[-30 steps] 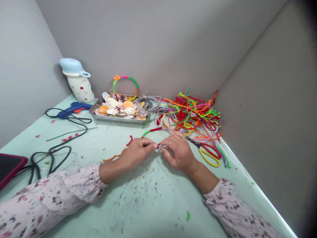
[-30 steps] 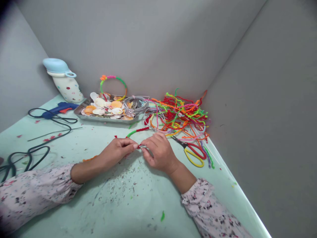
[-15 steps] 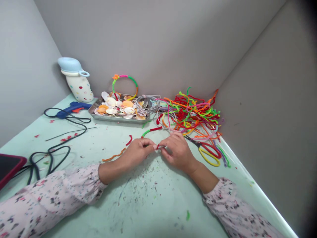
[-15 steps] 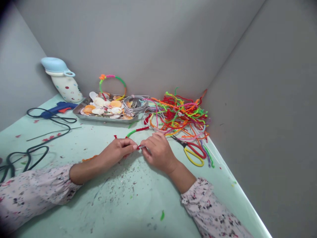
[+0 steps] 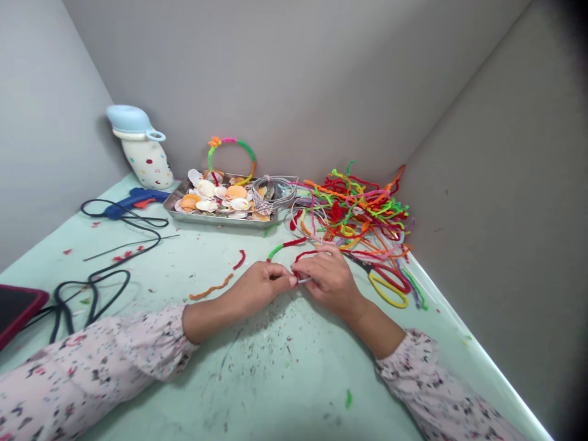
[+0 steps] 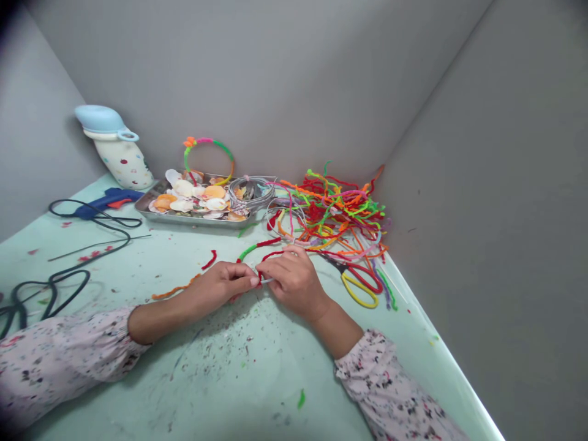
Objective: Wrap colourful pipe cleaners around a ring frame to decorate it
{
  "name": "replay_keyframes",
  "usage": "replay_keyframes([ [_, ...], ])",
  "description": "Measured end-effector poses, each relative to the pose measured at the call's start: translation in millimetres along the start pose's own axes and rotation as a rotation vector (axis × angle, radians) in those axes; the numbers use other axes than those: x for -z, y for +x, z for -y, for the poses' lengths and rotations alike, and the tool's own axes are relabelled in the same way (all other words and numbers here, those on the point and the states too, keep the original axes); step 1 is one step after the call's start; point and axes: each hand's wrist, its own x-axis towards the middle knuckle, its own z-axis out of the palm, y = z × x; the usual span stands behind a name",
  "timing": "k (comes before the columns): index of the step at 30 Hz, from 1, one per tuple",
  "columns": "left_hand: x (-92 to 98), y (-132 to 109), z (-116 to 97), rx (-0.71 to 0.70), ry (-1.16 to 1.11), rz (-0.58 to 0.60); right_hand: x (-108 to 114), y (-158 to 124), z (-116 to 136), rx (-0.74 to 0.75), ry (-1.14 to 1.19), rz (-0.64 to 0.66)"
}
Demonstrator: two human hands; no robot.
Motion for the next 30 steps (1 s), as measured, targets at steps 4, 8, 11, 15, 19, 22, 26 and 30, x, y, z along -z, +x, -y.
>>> replay_keyframes([
  [4,-0.9,1,5,-0.031,-0.008,0.022,1,1,1,0.034,0.008,-0.020],
  [8,-0.7,1,6,-0.046,-0.009,0.028,1,0,2,0.056,-0.017,-0.030],
  [11,-1.0,1,5,-0.045,-0.011,0.009,1,-1,2,0.050,-0.025,-0.027],
  [15,-1.5,0,2,-0.037,-0.040,-0.042,0,-1,2,0.016,0.006,-0.010],
  [19,-1.1,1,3,-0.013,-0.089,-0.108,0,0,2,-0.074,0.116,-0.028],
  [22,-0.9,3,8,-0.019,-0.118,-0.136,2,0,1,-0.122,0.202,-0.023],
  [26,-1.3,4,13,-0.024,-0.140,-0.171,2,-1,0,-0.143,0.235,-0.019],
  [30,-0.4,4,13,-0.040,-0.131,-0.173,1,-1,0,-0.141,0.242,-0.020],
])
